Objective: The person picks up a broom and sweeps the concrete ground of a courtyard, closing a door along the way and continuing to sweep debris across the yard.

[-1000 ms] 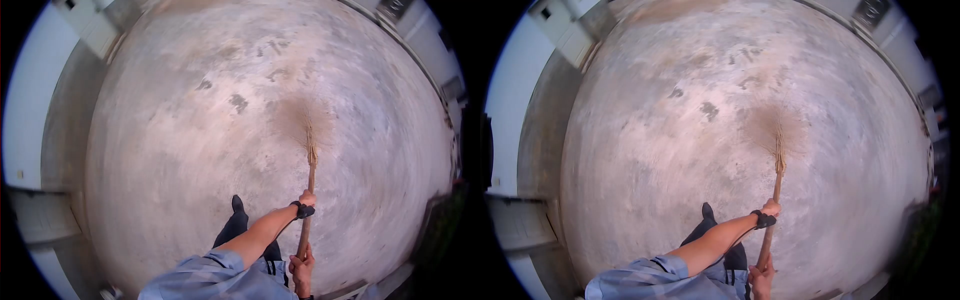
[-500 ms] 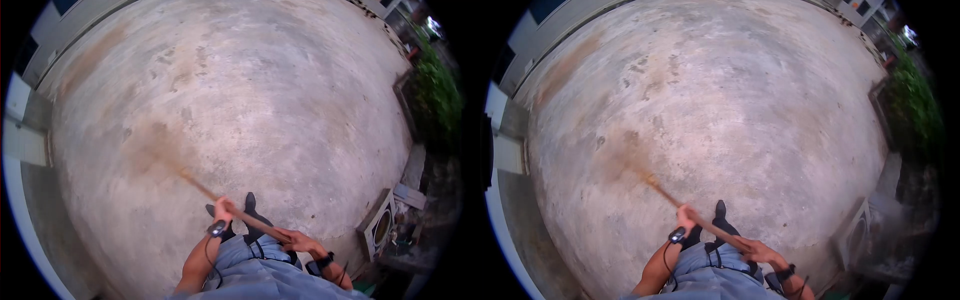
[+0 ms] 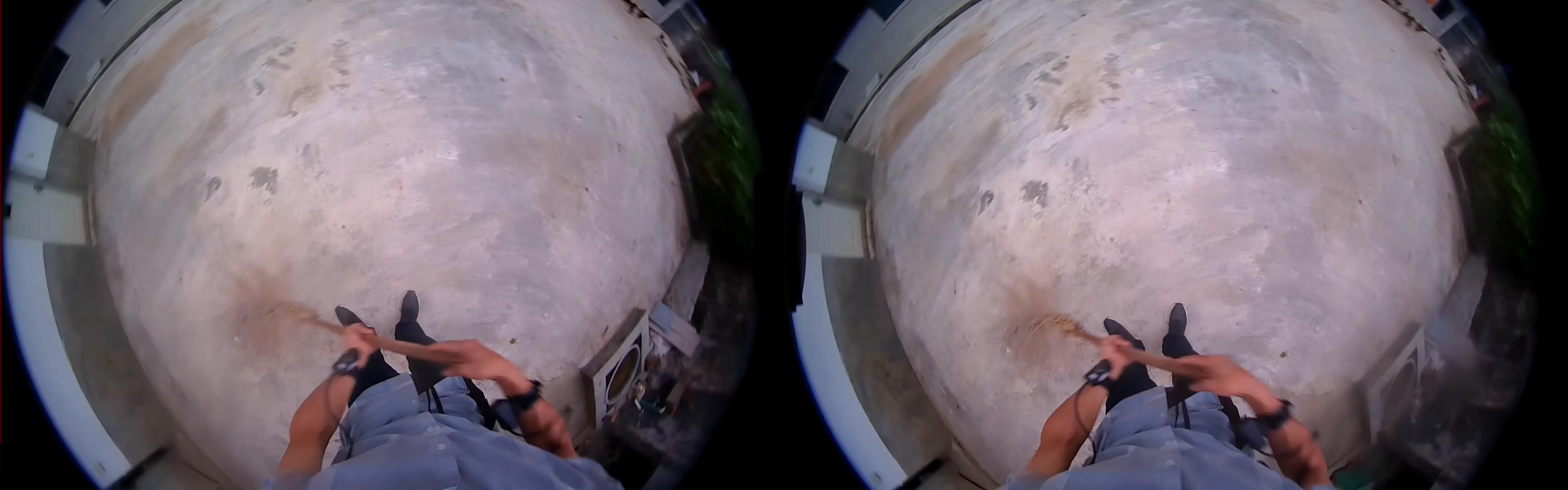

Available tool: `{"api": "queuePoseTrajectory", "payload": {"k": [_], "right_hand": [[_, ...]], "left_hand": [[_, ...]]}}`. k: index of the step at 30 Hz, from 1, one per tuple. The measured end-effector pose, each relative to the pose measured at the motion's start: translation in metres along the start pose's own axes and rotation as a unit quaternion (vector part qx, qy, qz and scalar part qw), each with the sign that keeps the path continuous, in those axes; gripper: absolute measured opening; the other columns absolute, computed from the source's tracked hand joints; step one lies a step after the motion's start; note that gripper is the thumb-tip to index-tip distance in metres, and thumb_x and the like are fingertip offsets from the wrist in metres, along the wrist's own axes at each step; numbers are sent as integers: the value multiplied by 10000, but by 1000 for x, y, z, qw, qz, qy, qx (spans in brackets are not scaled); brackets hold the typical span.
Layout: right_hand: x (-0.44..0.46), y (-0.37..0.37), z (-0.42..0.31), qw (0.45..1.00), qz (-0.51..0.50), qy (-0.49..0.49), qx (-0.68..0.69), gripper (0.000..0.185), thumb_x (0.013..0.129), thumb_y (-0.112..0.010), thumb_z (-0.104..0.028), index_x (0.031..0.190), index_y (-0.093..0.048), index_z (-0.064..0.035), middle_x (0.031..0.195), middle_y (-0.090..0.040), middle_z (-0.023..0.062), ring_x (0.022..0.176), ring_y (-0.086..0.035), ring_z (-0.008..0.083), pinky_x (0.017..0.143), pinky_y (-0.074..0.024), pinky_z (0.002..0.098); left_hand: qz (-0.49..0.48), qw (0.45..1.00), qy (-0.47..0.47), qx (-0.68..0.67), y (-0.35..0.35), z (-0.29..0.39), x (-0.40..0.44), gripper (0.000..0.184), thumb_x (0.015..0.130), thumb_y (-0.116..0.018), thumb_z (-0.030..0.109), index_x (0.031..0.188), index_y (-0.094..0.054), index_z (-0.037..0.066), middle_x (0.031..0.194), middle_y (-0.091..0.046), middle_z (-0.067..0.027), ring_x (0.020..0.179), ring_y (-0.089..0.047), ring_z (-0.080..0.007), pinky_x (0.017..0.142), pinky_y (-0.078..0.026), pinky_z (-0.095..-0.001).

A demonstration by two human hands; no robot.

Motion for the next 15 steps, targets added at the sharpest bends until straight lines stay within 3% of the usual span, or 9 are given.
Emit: {"api": "queuePoseTrajectory", "payload": {"k": [1, 2, 3, 6, 7, 9, 11, 13, 15], "right_hand": [[-35, 24, -2, 998, 46, -43, 0, 498, 699, -633, -55, 1170, -474, -37, 1093, -555, 111, 1003, -519, 182, 841, -423, 299], [-72, 44, -11, 991, 88, -105, 11, 512, 681, -640, -5, 1167, -483, -41, 1091, -556, 83, 966, -515, 144, 818, -430, 276], [-111, 52, -13, 972, 146, -181, 40, 524, 658, -637, 43, 1156, -496, -36, 1062, -561, 66, 946, -508, 123, 794, -439, 266], [-227, 27, 19, 895, 323, -281, 127, 571, 634, -655, 61, 1171, -490, -40, 836, -591, 43, 649, -524, 80, 510, -411, 219], [-251, 19, 32, 874, 368, -291, 124, 616, 630, -660, 60, 1203, -462, -47, 785, -587, 37, 572, -503, 71, 461, -383, 211], [-237, -14, 10, 786, 457, -321, 264, 633, 635, -565, 70, 1237, -424, -64, 589, -466, -10, 405, -395, 75, 344, -278, 238], [-189, -28, 12, 760, 507, -257, 316, 706, 636, -533, 81, 1296, -328, -61, 555, -407, -16, 369, -363, 86, 320, -251, 241], [-143, -18, -3, 799, 494, -205, 275, 731, 634, -541, 79, 1309, -285, -31, 559, -399, -6, 363, -351, 82, 321, -256, 227], [-150, -15, 11, 786, 519, -168, 292, 764, 626, -538, 77, 1325, -251, -37, 556, -417, 2, 360, -358, 87, 320, -263, 227]], "left_hand": [[70, 966, 160, -191, -63, 1, -4, 149, 720, -558, 201, 687, -494, 71, 682, -520, -75, 646, -533, -202, 624, -448, -346], [120, 927, 249, -252, -123, -1, -7, 143, 716, -544, 179, 653, -482, 66, 655, -506, -83, 622, -528, -209, 599, -441, -347], [159, 903, 303, -259, -170, -8, -17, 146, 713, -530, 156, 618, -470, 62, 628, -492, -92, 598, -524, -215, 575, -434, -349], [201, 893, 363, -176, -293, -66, -34, 110, 675, -514, 68, 590, -444, 57, 574, -474, -80, 453, -488, -210, 388, -385, -353], [184, 886, 405, -132, -324, -39, -45, 84, 677, -504, 57, 602, -468, 50, 525, -457, -75, 413, -478, -209, 366, -386, -361], [40, 905, 410, -107, -369, -19, -43, 120, 643, -528, 32, 531, -486, 37, 503, -480, -79, 397, -478, -202, 384, -401, -352], [-159, 927, 333, 60, -399, -63, 11, 105, 673, -550, 61, 585, -510, 19, 502, -498, -83, 385, -479, -196, 358, -388, -340], [-235, 896, 318, 202, -425, -9, 40, 130, 676, -559, 71, 574, -508, 8, 478, -498, -82, 381, -487, -190, 340, -380, -319], [-200, 920, 302, 152, -456, -24, 48, 181, 690, -526, 125, 559, -551, 2, 537, -563, -105, 458, -549, -190, 414, -424, -334]]}}
Point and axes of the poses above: each hand's wrist, its own x-axis towards the middle knuckle, its own y-axis out of the back of the hand, z = x × y, the point moved 4 cm from there along x, towards the middle knuckle
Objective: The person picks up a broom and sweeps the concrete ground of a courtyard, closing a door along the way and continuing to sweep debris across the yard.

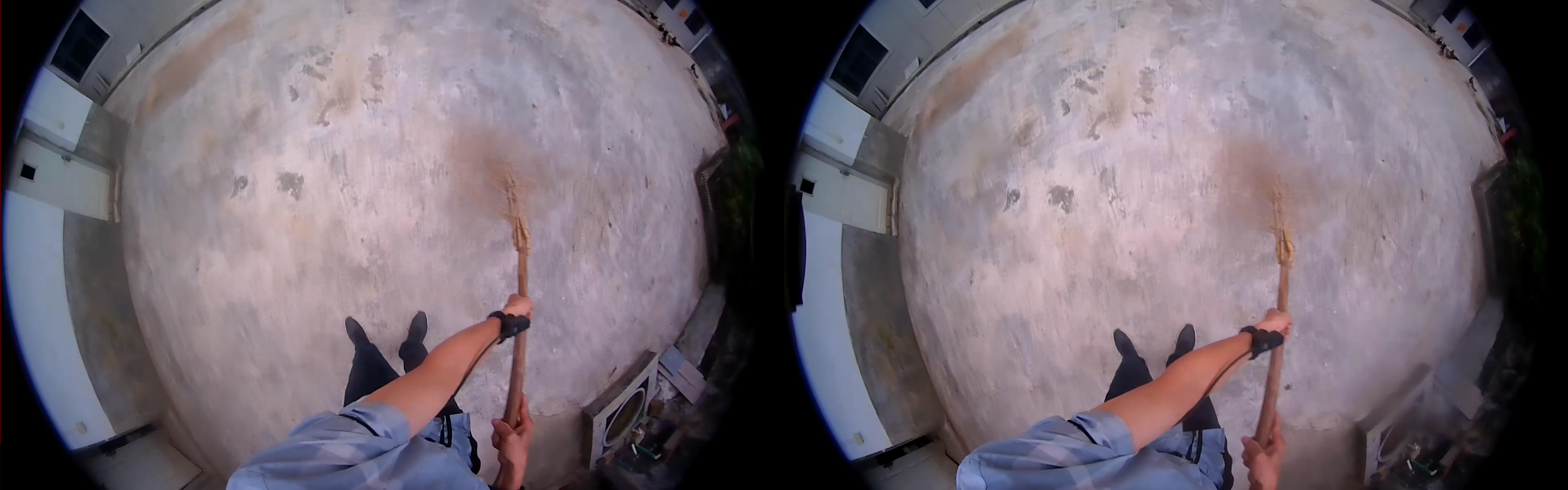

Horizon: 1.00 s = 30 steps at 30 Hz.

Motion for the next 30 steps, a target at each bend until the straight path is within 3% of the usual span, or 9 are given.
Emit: {"api": "queuePoseTrajectory", "payload": {"k": [4, 6, 9, 13, 17, 19, 22, 26, 30], "right_hand": [[-18, 51, 2, 999, 1, -11, -40, 818, 603, -552, 91, 1338, -236, -80, 570, -461, 22, 396, -418, 105, 341, -295, 231], [-24, 74, -7, 994, -59, 28, -92, 668, 685, -620, -26, 1294, -353, -94, 625, -471, 12, 460, -410, 77, 393, -343, 227], [8, 83, -2, 979, -177, 22, -101, 598, 696, -609, 8, 1254, -408, -66, 724, -540, 46, 558, -491, 100, 483, -419, 247], [69, -15, -42, 924, -335, -22, -184, 864, 576, -648, 83, 1331, -277, -114, 600, -491, 17, 484, -483, 109, 398, -343, 244], [106, -168, -87, 830, -487, 13, -271, 764, 646, -642, 38, 1319, -303, -89, 684, -517, 16, 480, -442, 91, 420, -341, 223], [115, -254, -102, 782, -542, 4, -308, 759, 645, -639, 24, 1317, -310, -101, 667, -493, 7, 472, -433, 87, 416, -336, 227], [137, -378, -86, 701, -641, -1, -311, 739, 648, -630, -8, 1313, -317, -84, 668, -491, 16, 467, -408, 91, 413, -323, 233], [97, -541, -103, 600, -675, 37, -427, 665, 676, -627, -39, 1280, -352, -77, 655, -487, 34, 453, -413, 106, 404, -318, 240], [72, -643, -108, 589, -657, -6, -471, 616, 687, -633, -56, 1248, -384, -114, 594, -459, 30, 407, -384, 109, 370, -290, 256]], "left_hand": [[-47, 997, -52, -43, -24, 25, -61, 155, 695, -576, 83, 570, -503, 27, 479, -502, -86, 382, -497, -186, 339, -374, -322], [-40, 977, -67, -199, -18, 24, -79, 169, 700, -577, 68, 560, -486, 39, 473, -491, -75, 380, -486, -186, 351, -389, -320], [-44, 949, -56, -308, 38, 38, -102, 122, 727, -577, 53, 758, -461, 73, 539, -452, -17, 431, -470, -149, 404, -429, -305], [51, 892, -44, -447, 182, 35, -60, 137, 720, -565, 74, 639, -460, 109, 513, -438, 1, 417, -441, -127, 409, -404, -276], [138, 873, -130, -450, 367, 51, -84, 189, 694, -554, 140, 565, -417, 143, 498, -399, -10, 443, -417, -146, 434, -387, -299], [197, 796, -159, -550, 462, 44, -95, 224, 697, -540, 77, 528, -403, 131, 461, -394, -5, 402, -391, -156, 421, -381, -298], [214, 771, -184, -571, 582, 36, -144, 230, 688, -531, 139, 495, -406, 121, 454, -413, -30, 437, -449, -208, 471, -410, -314], [229, 679, -227, -660, 712, 14, -215, 143, 623, -525, 92, 531, -419, 123, 469, -415, -18, 422, -423, -196, 451, -409, -327], [375, 614, -142, -680, 786, 6, -259, 155, 653, -430, 112, 501, -401, 108, 468, -406, -45, 422, -424, -210, 422, -394, -329]]}}
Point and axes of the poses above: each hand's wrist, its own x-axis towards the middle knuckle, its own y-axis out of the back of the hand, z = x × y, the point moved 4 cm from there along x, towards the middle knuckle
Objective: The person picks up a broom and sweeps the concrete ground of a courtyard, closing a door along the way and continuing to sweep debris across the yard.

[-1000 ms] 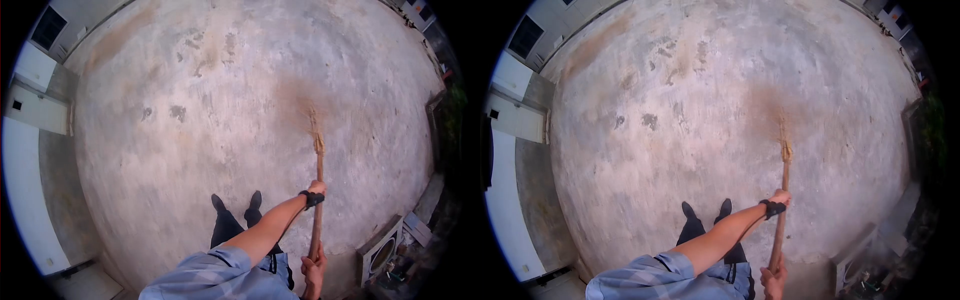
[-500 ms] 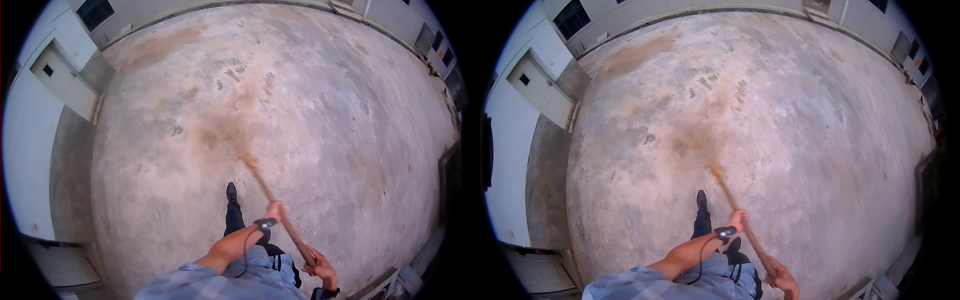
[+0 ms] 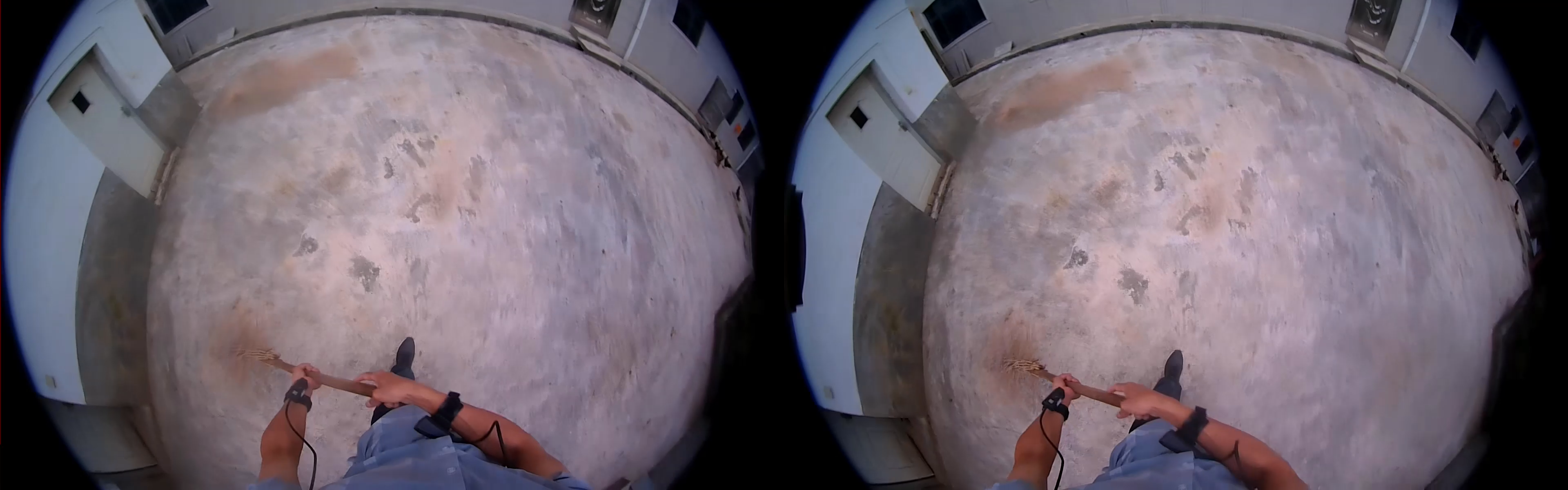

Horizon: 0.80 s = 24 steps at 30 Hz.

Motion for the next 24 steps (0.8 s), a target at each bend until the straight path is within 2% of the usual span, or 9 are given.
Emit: {"api": "queuePoseTrajectory", "payload": {"k": [5, 6, 8, 10, 16, 17, 19, 20, 24], "right_hand": [[10, 47, -11, 999, 28, -2, 30, 539, 693, -642, -84, 1196, -451, -120, 612, -487, 22, 420, -387, 93, 373, -305, 247], [8, 63, 2, 997, 40, 8, 64, 542, 691, -642, -89, 1199, -456, -125, 639, -501, 25, 438, -394, 87, 381, -306, 238], [-50, 94, -17, 990, 114, -33, 77, 561, 685, -643, -85, 1212, -454, -124, 711, -522, 32, 467, -404, 79, 401, -318, 224], [-98, 110, 24, 961, 186, 122, 166, 590, 676, -644, -41, 1226, -445, -116, 711, -523, 21, 473, -401, 71, 410, -319, 215], [-226, 28, 135, 788, 473, -85, 386, 725, 626, -620, 62, 1286, -359, -86, 632, -499, 23, 407, -411, 92, 357, -313, 230], [-226, 17, 139, 745, 501, -56, 437, 741, 630, -610, 69, 1300, -335, -89, 630, -500, 24, 408, -411, 92, 347, -313, 226], [-219, 14, 134, 694, 545, -24, 471, 804, 639, -567, 92, 1346, -221, -77, 589, -476, 31, 395, -412, 105, 336, -315, 226], [-218, 22, 121, 685, 549, -22, 477, 804, 639, -567, 92, 1346, -221, -77, 589, -476, 31, 395, -412, 105, 336, -315, 226], [-253, 57, 109, 683, 575, 25, 449, 874, 657, -553, 99, 1370, -82, -82, 554, -468, 40, 390, -426, 119, 340, -327, 237]], "left_hand": [[-96, 988, 80, 89, -44, -10, 30, 206, 683, -412, 167, 486, -362, 137, 453, -362, -14, 407, -372, -169, 383, -341, -296], [-90, 972, 216, 3, -62, -28, 45, 197, 685, -430, 159, 500, -366, 139, 452, -362, -8, 405, -373, -166, 385, -351, -292], [-106, 983, 131, 74, -132, -74, 10, 186, 668, -459, 132, 512, -358, 127, 453, -358, -11, 421, -389, -166, 432, -393, -302], [-158, 966, 133, 157, -178, -150, 10, 164, 634, -471, 126, 514, -359, 122, 454, -346, -36, 424, -397, -184, 443, -402, -331], [-146, 900, 117, 393, -262, -363, -128, 112, 615, -534, 48, 522, -475, 27, 453, -443, -93, 347, -434, -201, 331, -364, -344], [-168, 830, 113, 521, -259, -407, -112, 129, 622, -540, 59, 509, -494, 21, 435, -452, -99, 323, -430, -194, 316, -364, -334], [-431, 533, 33, 727, -289, -475, -108, 141, 639, -543, 109, 529, -556, 23, 510, -549, -89, 469, -557, -180, 447, -444, -325], [-354, 713, 148, 587, -315, -455, -166, 126, 656, -550, 56, 539, -513, 29, 464, -483, -67, 378, -477, -176, 356, -388, -314], [-427, 617, 131, 648, -348, -544, -199, 145, 681, -538, 96, 588, -556, -14, 540, -565, -112, 474, -551, -195, 429, -415, -317]]}}
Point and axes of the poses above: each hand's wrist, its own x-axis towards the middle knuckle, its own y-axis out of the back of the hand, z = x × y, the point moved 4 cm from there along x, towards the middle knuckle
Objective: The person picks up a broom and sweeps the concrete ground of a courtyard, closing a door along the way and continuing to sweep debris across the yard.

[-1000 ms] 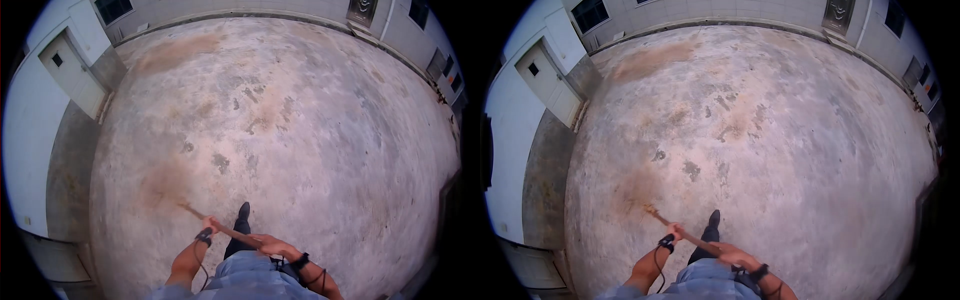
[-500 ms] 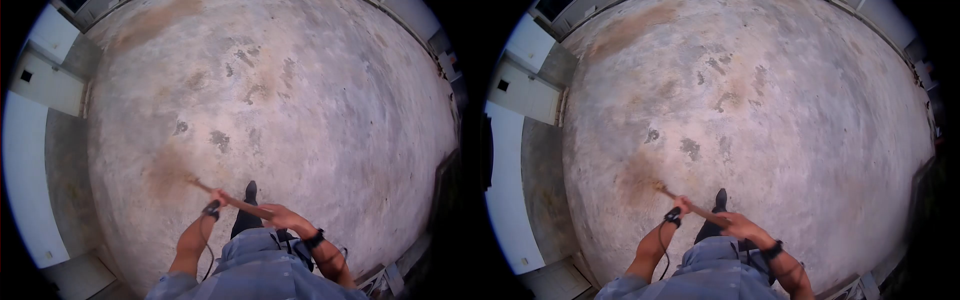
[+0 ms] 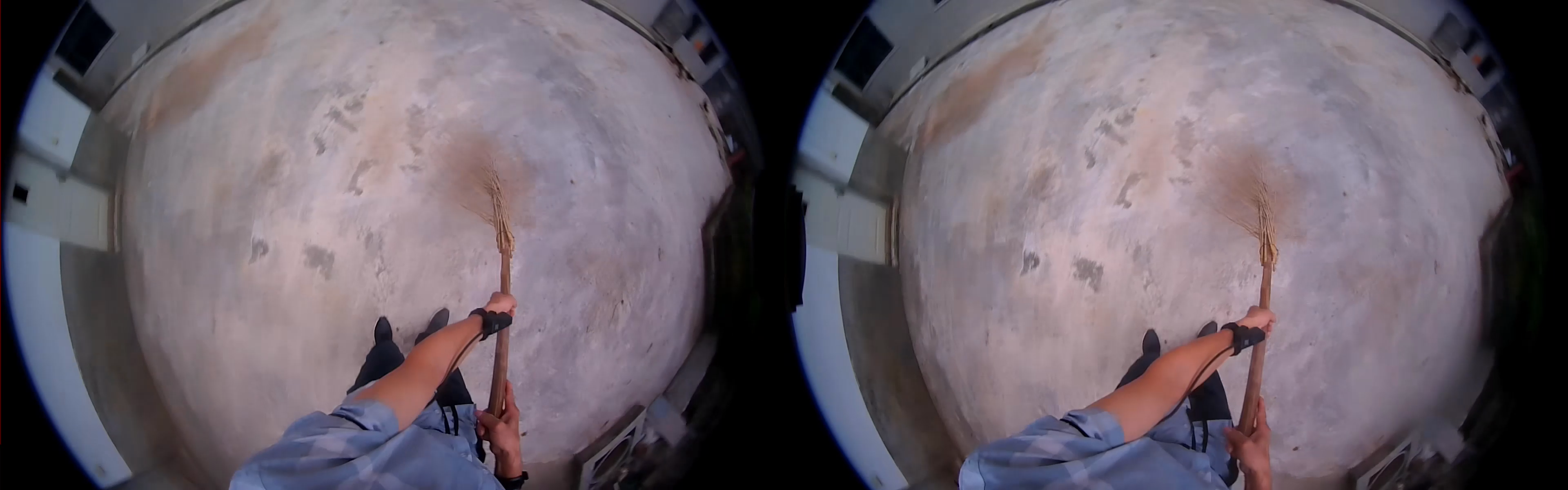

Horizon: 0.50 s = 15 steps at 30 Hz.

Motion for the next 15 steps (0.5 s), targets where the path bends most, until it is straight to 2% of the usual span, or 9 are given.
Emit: {"api": "queuePoseTrajectory", "payload": {"k": [2, 4, 6, 7, 8, 10, 11, 12, 15], "right_hand": [[-7, 17, 6, 1000, 4, -5, 8, 898, 651, -557, 104, 1373, -61, -91, 560, -486, 54, 399, -447, 124, 346, -336, 242], [-5, 52, 18, 1000, 7, 0, 4, 934, 641, -586, 100, 1374, -41, -96, 573, -500, 68, 410, -464, 131, 354, -347, 249], [-1, 80, 26, 998, -58, 15, -4, 941, 640, -614, 87, 1376, -60, -104, 585, -508, 69, 424, -476, 138, 366, -357, 248], [4, 89, 15, 996, -85, 12, -23, 950, 638, -631, 80, 1380, -75, -127, 605, -513, 64, 440, -481, 135, 388, -370, 246], [6, 96, 3, 991, -128, 6, -45, 926, 650, -629, 70, 1382, -110, -158, 630, -517, 51, 462, -473, 116, 415, -376, 242], [26, 102, -16, 979, -169, 36, -110, 884, 672, -659, 2, 1378, -149, -149, 638, -501, 30, 476, -464, 101, 417, -357, 239], [41, 98, -24, 971, -202, 45, -115, 865, 679, -659, -22, 1376, -163, -156, 644, -502, 26, 478, -454, 97, 418, -352, 237], [59, 92, -33, 961, -239, 54, -126, 847, 687, -658, -45, 1374, -178, -164, 649, -502, 21, 481, -445, 92, 419, -347, 235], [130, 43, -56, 921, -333, 65, -189, 849, 638, -600, -3, 1371, -207, -178, 694, -530, 31, 470, -427, 92, 416, -346, 232]], "left_hand": [[-11, 1000, 13, -5, -20, 13, -19, 146, 692, -562, 83, 604, -534, -30, 512, -537, -111, 425, -523, -196, 400, -415, -313], [1, 996, 9, -88, -36, -9, 2, 135, 692, -563, 79, 601, -526, -14, 510, -527, -102, 404, -508, -193, 372, -407, -322], [27, 989, 11, -147, -38, -1, -18, 135, 685, -553, 83, 577, -489, 33, 475, -472, -61, 380, -474, -173, 344, -383, -321], [77, 991, 13, -109, -29, 2, -15, 161, 686, -542, 90, 555, -452, 69, 459, -426, -30, 370, -439, -158, 329, -349, -316], [48, 995, 13, -85, -25, 8, -18, 161, 686, -542, 90, 555, -452, 69, 459, -426, -30, 370, -439, -158, 329, -349, -316], [51, 968, 66, -238, 10, 15, -23, 224, 696, -526, 97, 537, -381, 156, 454, -347, 18, 370, -343, -111, 358, -320, -272], [57, 955, 42, -287, 36, 16, -17, 230, 695, -538, 83, 536, -386, 151, 474, -368, 15, 403, -375, -118, 404, -359, -260], [94, 944, 64, -309, 72, 10, -3, 240, 688, -557, 81, 534, -385, 147, 491, -388, 10, 422, -388, -133, 441, -384, -260], [101, 947, -29, -303, 171, 36, -19, 176, 732, -524, 157, 575, -453, 121, 519, -448, -8, 473, -456, -156, 450, -371, -283]]}}
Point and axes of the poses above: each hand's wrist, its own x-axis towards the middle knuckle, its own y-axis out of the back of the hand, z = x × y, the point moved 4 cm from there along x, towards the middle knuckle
